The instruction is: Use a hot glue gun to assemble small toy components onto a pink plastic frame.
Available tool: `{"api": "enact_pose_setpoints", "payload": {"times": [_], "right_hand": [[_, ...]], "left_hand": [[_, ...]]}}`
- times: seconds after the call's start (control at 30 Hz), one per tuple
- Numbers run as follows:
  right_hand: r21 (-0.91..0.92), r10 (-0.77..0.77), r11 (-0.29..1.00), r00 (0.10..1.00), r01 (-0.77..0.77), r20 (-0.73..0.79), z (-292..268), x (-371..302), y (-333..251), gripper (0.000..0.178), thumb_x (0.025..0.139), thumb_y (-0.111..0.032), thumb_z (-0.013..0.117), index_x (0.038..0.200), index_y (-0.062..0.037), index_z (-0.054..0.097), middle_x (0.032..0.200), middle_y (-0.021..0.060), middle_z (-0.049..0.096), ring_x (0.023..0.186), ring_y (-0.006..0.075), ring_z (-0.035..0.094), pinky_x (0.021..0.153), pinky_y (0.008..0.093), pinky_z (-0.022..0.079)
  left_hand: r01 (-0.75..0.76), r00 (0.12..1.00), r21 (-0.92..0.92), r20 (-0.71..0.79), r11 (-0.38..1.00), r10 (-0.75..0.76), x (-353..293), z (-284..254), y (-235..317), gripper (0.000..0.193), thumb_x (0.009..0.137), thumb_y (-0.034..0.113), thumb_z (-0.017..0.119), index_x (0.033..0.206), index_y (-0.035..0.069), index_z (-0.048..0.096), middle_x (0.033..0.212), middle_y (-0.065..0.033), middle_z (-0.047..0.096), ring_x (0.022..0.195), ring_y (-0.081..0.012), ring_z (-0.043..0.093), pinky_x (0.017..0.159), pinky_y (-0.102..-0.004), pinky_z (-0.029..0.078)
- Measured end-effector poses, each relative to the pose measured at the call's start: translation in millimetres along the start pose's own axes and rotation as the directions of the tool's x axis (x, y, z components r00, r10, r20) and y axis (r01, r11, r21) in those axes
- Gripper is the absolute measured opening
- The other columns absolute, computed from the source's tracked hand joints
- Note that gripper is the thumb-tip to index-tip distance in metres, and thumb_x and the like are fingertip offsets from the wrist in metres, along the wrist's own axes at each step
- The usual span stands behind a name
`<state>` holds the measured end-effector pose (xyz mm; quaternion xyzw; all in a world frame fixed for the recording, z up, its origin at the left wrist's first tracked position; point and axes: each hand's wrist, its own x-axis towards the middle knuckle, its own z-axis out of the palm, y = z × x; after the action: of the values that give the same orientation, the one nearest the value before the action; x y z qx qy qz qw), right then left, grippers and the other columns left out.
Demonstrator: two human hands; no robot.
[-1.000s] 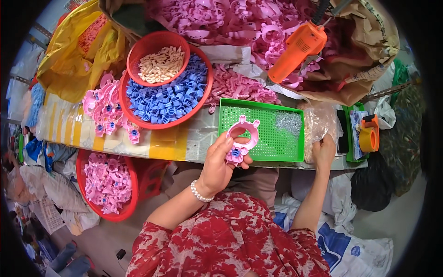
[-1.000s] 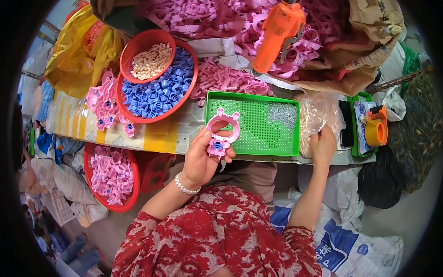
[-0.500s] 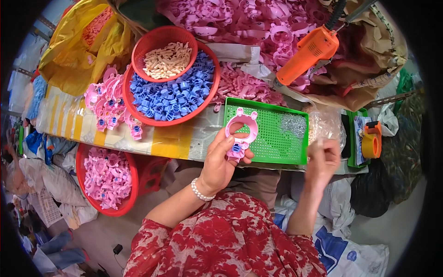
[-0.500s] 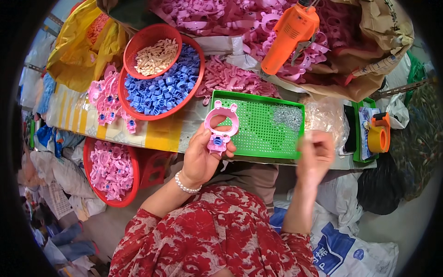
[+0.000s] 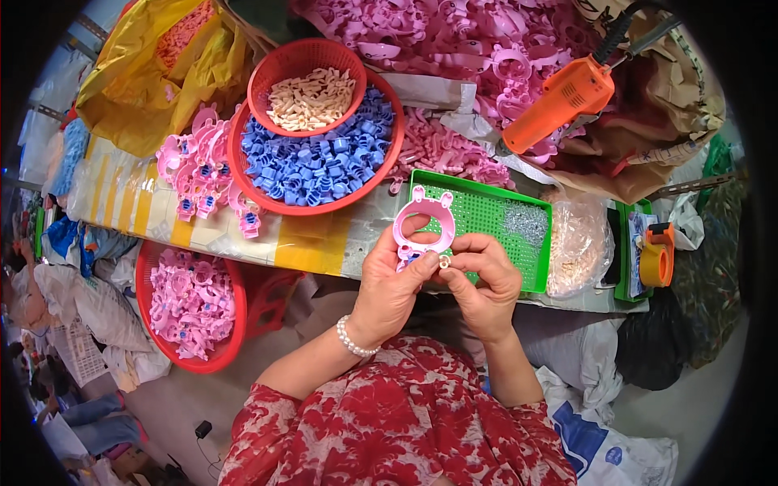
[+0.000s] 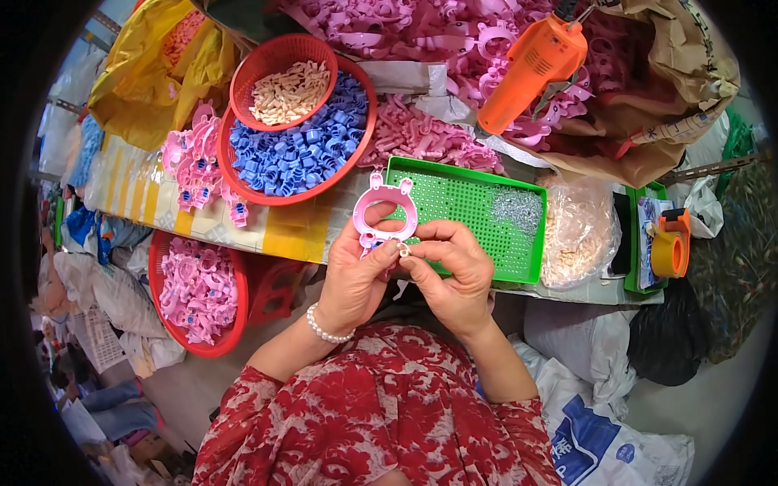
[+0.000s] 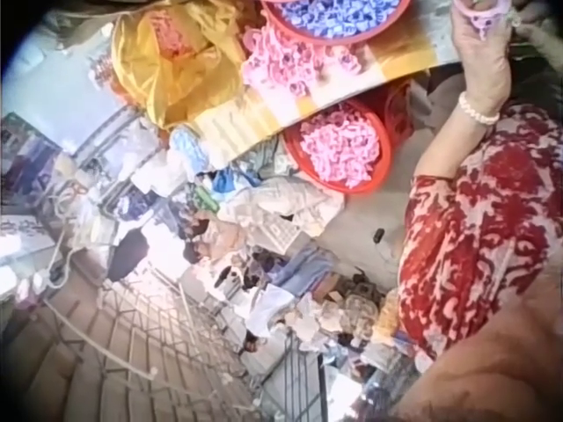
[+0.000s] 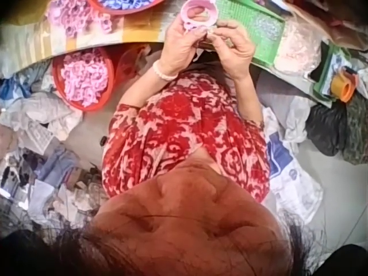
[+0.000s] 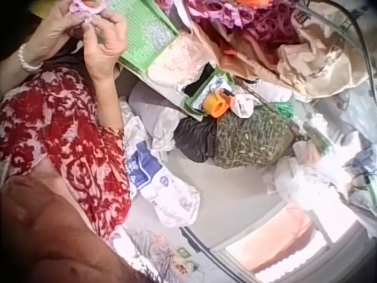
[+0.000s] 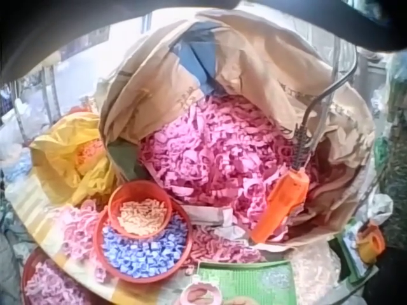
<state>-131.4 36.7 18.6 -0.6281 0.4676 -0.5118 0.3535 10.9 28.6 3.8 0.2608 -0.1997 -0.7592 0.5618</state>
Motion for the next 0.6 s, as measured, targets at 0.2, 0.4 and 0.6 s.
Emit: {"api": "enact_pose_setpoints", "payload": {"times": [0.2, 0.4, 0.6], "right_hand": [[-0.077, -0.011, 0.997, 1.000, 0.010, -0.011, -0.6, -1.0, 0.0, 0.014, 0.075, -0.002, 0.073, 0.087, -0.0005, 0.067, 0.097, 0.0114, 0.061, 0.085, 0.0163, 0.058, 0.074, 0.0254, 0.046], [-0.100, 0.026, 0.995, 0.999, -0.029, -0.029, -3.1, -3.4, 0.5, 0.016, 0.075, 0.001, 0.071, 0.090, -0.0002, 0.066, 0.096, 0.0115, 0.061, 0.081, 0.0145, 0.059, 0.070, 0.0233, 0.047], [-0.098, -0.008, 0.995, 0.998, 0.002, -0.062, -2.7, -5.4, -0.2, 0.014, 0.074, 0.004, 0.068, 0.087, 0.0014, 0.062, 0.093, 0.0123, 0.062, 0.080, 0.0156, 0.060, 0.069, 0.0252, 0.048]], "left_hand": [[0.059, 0.998, -0.017, -0.015, 0.998, -0.059, 2.0, 1.2, -1.8, 0.045, 0.088, 0.003, 0.061, 0.129, 0.003, 0.042, 0.109, -0.0066, 0.057, 0.091, -0.0109, 0.060, 0.077, -0.0250, 0.054], [0.070, 0.997, -0.044, -0.035, 0.997, -0.071, 2.6, 0.1, -3.8, 0.048, 0.084, -0.001, 0.065, 0.127, 0.003, 0.044, 0.110, -0.0062, 0.055, 0.093, -0.0111, 0.060, 0.080, -0.0254, 0.053], [-0.037, 0.996, 0.003, -0.079, 0.999, 0.037, 2.2, -3.5, -9.9, 0.052, 0.079, -0.005, 0.068, 0.125, 0.003, 0.046, 0.110, -0.0052, 0.054, 0.091, -0.0103, 0.059, 0.080, -0.0239, 0.052]]}}
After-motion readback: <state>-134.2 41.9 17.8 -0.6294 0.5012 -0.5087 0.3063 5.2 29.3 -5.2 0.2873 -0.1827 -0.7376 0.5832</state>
